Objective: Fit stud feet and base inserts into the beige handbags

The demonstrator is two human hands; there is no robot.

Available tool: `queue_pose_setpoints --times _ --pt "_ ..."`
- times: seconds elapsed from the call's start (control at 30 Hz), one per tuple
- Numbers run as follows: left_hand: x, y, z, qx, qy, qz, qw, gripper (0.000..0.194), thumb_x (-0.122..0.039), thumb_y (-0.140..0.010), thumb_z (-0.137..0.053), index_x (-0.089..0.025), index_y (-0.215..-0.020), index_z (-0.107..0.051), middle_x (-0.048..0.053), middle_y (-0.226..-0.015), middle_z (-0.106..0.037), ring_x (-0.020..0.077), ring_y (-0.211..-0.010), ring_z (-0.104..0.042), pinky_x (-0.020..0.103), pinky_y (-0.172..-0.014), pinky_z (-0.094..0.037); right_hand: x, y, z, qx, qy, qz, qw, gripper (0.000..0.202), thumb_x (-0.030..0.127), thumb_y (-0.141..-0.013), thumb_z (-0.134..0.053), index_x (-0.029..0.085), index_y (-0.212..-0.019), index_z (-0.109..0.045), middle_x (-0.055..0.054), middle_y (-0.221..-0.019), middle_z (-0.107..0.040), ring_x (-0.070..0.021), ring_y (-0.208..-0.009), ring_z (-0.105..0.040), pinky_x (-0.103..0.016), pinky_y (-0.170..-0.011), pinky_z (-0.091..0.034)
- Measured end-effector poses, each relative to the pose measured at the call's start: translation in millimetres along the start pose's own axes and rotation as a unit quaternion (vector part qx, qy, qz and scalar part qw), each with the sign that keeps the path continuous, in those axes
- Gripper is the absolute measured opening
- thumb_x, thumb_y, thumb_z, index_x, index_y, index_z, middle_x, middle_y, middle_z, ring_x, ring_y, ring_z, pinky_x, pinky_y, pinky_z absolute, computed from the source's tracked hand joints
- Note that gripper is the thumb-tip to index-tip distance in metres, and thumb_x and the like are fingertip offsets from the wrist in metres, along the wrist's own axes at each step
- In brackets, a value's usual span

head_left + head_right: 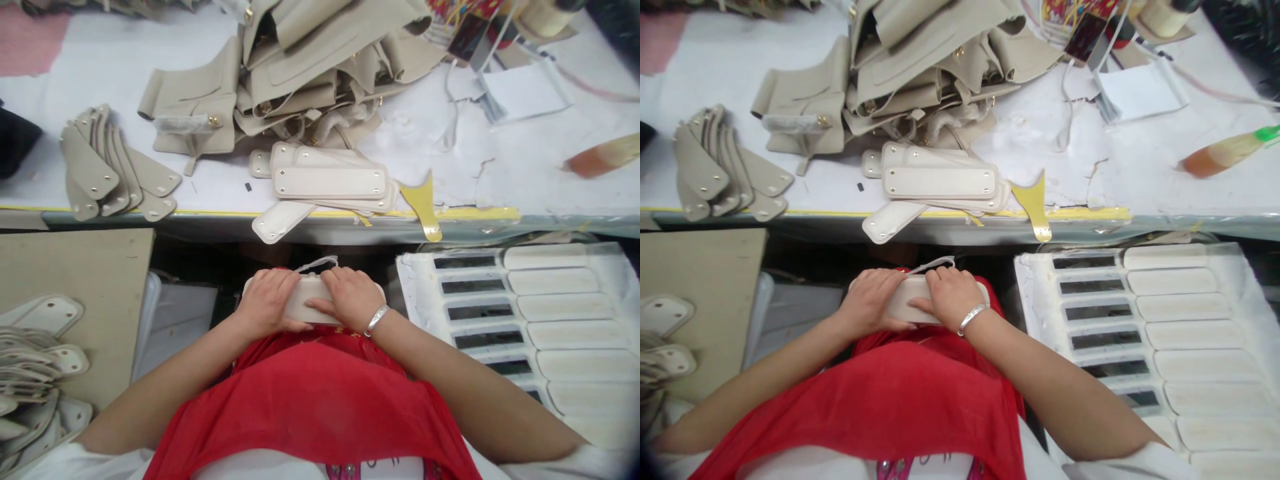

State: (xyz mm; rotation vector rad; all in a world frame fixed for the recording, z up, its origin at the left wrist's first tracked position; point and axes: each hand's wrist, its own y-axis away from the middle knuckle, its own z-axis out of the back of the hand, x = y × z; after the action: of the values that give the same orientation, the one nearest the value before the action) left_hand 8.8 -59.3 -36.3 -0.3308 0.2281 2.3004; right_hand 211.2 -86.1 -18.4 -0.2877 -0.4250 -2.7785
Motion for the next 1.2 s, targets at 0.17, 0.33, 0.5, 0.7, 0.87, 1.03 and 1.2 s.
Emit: queue_pose_setpoints --times 0.17,0.33,0.5,0.7,0.87,1.03,1.2 --pt "5 3 1.9 -0.011 0.031 -0.011 0.999 0.085 -0.076 -0.06 -0.054 -0.012 -0.117 -0.048 0.015 -0.113 -0.057 0.0287 -0.102 -0.05 0.04 -0.087 -0.033 5 -6 -3 0.005 0.016 -0.028 0.999 0.046 0.057 -0.09 -0.031 0.019 -0.097 -0.055 -0.009 -0.096 -0.061 -0.0233 -0.087 -0.056 -0.032 -0.069 -0.039" --pt "6 4 6.5 0.003 0.065 0.009 0.998 0.056 -0.061 -0.08 -0.047 -0.017 -0.114 -0.051 0.01 -0.113 -0.059 0.023 -0.101 -0.053 0.036 -0.086 -0.036 9 -4 -2 0.02 0.017 -0.046 0.999 0.048 0.056 -0.091 -0.026 0.02 -0.099 -0.057 -0.009 -0.097 -0.061 -0.0226 -0.089 -0.056 -0.031 -0.071 -0.039" --pt "-2 -1 3.0 -0.014 0.027 0.062 0.998 0.033 -0.045 -0.09 -0.04 -0.019 -0.1 -0.058 0.005 -0.098 -0.064 0.0201 -0.089 -0.055 0.034 -0.075 -0.037 14 -6 1 0.038 0.013 -0.059 0.997 0.049 0.056 -0.091 -0.026 0.02 -0.1 -0.058 -0.009 -0.098 -0.062 -0.0221 -0.091 -0.057 -0.03 -0.072 -0.04" --pt "-4 -1 2.9 -0.02 0.002 0.091 0.996 0.033 -0.04 -0.093 -0.033 -0.022 -0.094 -0.061 0.002 -0.09 -0.065 0.0184 -0.084 -0.056 0.032 -0.07 -0.035 5 7 9 0.037 0.015 -0.087 0.995 0.047 0.054 -0.091 -0.032 0.016 -0.096 -0.059 -0.011 -0.093 -0.063 -0.0233 -0.09 -0.058 -0.033 -0.077 -0.04" --pt "-3 -6 9.6 -0.005 0.046 0.084 0.995 0.035 -0.038 -0.094 -0.031 -0.023 -0.1 -0.062 0.001 -0.1 -0.067 0.0176 -0.088 -0.058 0.032 -0.076 -0.039 -45 51 -1 0.013 -0.223 -0.124 0.967 0.042 0.046 -0.081 -0.055 0.016 -0.111 -0.053 -0.009 -0.104 -0.061 -0.0203 -0.091 -0.058 -0.032 -0.08 -0.044" --pt "7 -1 21.0 0.033 0.055 0.07 0.996 0.04 -0.043 -0.091 -0.034 -0.021 -0.109 -0.062 0.005 -0.111 -0.065 0.0212 -0.097 -0.059 0.035 -0.088 -0.04 -66 72 -23 0.001 -0.495 -0.134 0.859 0.045 0.044 -0.081 -0.055 0.014 -0.114 -0.052 -0.007 -0.104 -0.062 -0.0172 -0.091 -0.058 -0.029 -0.08 -0.047" --pt "32 21 16.4 0.06 0.212 0.199 0.955 0.055 -0.056 -0.081 -0.043 -0.018 -0.118 -0.057 0.006 -0.119 -0.06 0.0212 -0.104 -0.057 0.029 -0.091 -0.043 -59 73 -34 -0.059 -0.514 -0.139 0.844 0.046 0.047 -0.081 -0.054 0.013 -0.112 -0.056 -0.007 -0.103 -0.063 -0.0182 -0.094 -0.057 -0.031 -0.083 -0.045"
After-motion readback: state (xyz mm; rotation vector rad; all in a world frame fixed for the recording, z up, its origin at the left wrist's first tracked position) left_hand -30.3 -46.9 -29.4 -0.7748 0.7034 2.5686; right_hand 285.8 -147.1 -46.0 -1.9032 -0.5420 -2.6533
